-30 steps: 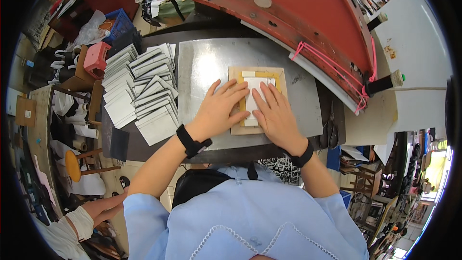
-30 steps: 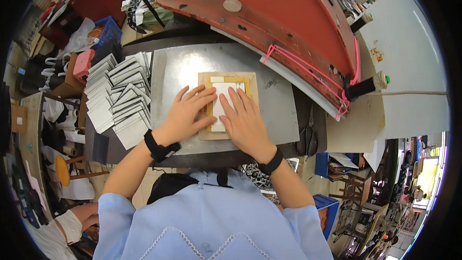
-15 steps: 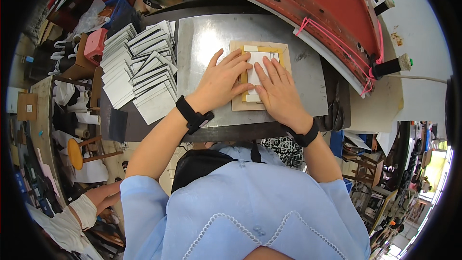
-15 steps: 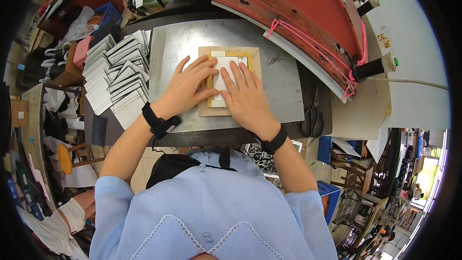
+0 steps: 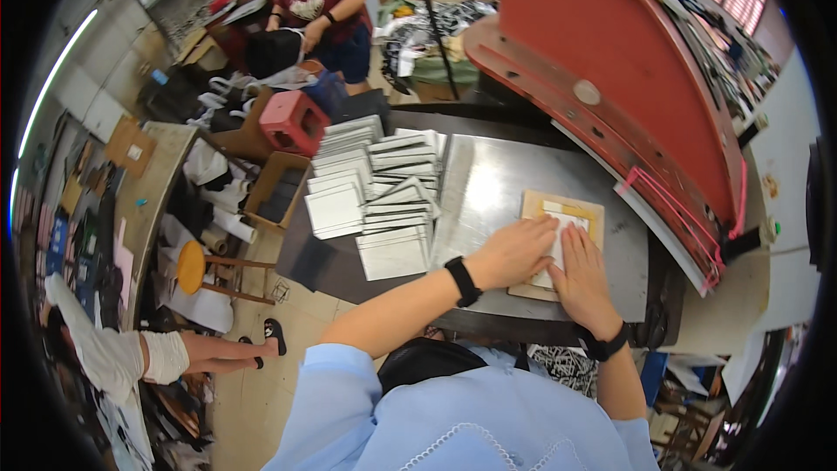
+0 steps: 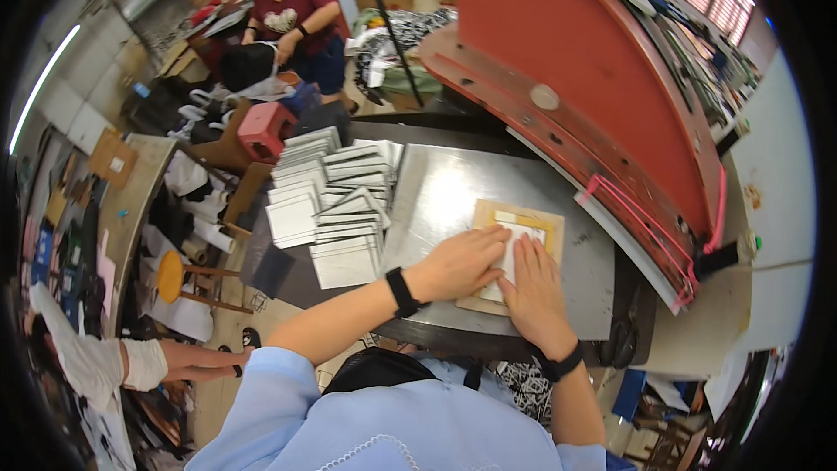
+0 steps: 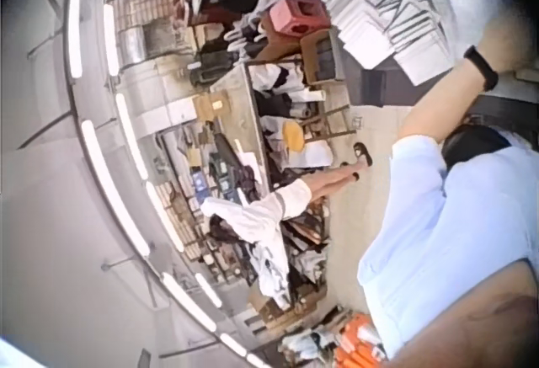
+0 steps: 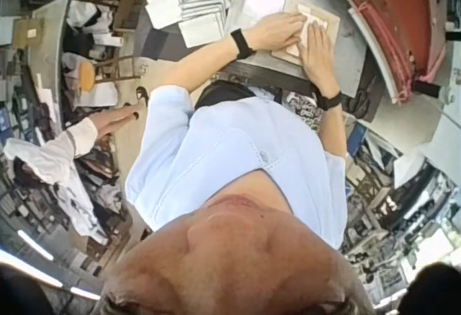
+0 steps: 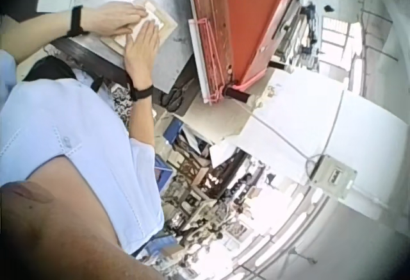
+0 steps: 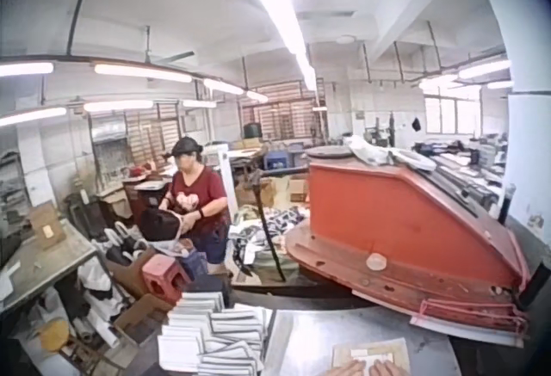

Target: Assemble and press leather components for card holders using a clicker press.

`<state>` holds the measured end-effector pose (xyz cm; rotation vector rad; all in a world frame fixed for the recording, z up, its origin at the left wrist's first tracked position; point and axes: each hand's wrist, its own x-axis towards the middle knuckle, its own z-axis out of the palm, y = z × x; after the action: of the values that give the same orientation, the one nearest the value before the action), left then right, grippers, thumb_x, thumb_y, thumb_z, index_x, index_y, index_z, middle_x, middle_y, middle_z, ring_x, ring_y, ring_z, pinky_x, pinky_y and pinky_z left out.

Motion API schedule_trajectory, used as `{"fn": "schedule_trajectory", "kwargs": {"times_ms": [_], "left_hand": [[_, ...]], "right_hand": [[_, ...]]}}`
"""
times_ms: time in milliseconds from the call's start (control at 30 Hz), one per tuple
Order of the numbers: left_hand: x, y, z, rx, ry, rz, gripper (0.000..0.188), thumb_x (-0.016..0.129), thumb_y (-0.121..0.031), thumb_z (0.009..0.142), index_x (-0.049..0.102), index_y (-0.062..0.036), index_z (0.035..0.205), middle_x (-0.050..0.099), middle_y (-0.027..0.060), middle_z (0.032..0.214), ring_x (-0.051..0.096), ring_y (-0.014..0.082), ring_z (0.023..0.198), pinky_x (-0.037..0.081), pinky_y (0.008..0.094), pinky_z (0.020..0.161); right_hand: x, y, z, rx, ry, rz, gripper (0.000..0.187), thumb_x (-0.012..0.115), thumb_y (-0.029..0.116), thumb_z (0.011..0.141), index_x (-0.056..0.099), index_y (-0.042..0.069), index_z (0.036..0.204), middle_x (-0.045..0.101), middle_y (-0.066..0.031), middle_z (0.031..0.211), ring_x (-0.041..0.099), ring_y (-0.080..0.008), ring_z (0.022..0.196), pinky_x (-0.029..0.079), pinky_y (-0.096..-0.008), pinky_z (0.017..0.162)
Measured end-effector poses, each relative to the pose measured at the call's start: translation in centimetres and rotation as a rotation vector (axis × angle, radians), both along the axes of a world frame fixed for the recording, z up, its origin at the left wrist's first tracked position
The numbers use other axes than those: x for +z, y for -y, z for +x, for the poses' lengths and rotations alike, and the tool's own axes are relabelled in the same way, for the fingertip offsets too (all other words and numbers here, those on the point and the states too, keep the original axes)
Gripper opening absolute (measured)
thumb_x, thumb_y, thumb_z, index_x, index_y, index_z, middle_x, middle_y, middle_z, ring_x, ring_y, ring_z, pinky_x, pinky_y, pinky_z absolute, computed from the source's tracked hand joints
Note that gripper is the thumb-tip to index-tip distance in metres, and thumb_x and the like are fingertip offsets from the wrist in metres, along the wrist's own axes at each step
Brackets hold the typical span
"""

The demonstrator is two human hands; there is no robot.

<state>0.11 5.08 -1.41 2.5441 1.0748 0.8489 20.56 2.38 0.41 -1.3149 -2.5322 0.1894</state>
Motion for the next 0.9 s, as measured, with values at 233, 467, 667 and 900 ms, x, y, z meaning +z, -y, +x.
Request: {"fn": "schedule_trajectory", "kwargs": {"times_ms": [233,467,667,900], "left_hand": [[1.7,0.2,-0.5,0.011,-0.106,0.022,0.049,0.070,-0.025,0.084,0.054,-0.0071,0.126,0.054,0.0138,0.128,0.054,0.0320,0.121,0.046,0.0397,0.093],[1.8,-0.5,0.0,0.001,-0.171,-0.005,0.044,0.071,-0.024,0.082,0.058,-0.0067,0.121,0.056,0.0115,0.122,0.056,0.0282,0.115,0.049,0.0403,0.090],[2.5,0.0,-0.6,0.016,-0.183,-0.004,0.045,0.067,-0.027,0.088,0.057,-0.0103,0.130,0.055,0.0120,0.134,0.054,0.0299,0.122,0.043,0.0414,0.100],[2.0,0.2,-0.2,0.026,-0.169,0.021,0.045,0.068,-0.025,0.089,0.057,-0.0058,0.128,0.054,0.0124,0.136,0.050,0.0303,0.129,0.041,0.0416,0.106]], "right_hand": [[-0.4,0.1,0.1,-0.036,-0.375,-0.126,0.063,0.063,0.026,0.092,0.042,-0.007,0.141,0.039,-0.0244,0.150,0.036,-0.0388,0.139,0.028,-0.0463,0.116],[0.0,0.7,-0.1,-0.025,-0.160,0.100,0.054,0.065,0.027,0.091,0.052,-0.005,0.133,0.050,-0.0213,0.140,0.044,-0.0378,0.133,0.034,-0.0462,0.112],[0.3,3.8,0.5,-0.010,-0.163,0.114,0.050,0.065,0.021,0.090,0.054,-0.006,0.130,0.055,-0.0184,0.135,0.050,-0.0328,0.128,0.039,-0.0425,0.109],[0.7,3.4,0.7,-0.004,-0.189,0.087,0.040,0.066,0.015,0.089,0.058,-0.002,0.124,0.057,-0.0160,0.133,0.053,-0.0320,0.124,0.045,-0.0401,0.103]]}}
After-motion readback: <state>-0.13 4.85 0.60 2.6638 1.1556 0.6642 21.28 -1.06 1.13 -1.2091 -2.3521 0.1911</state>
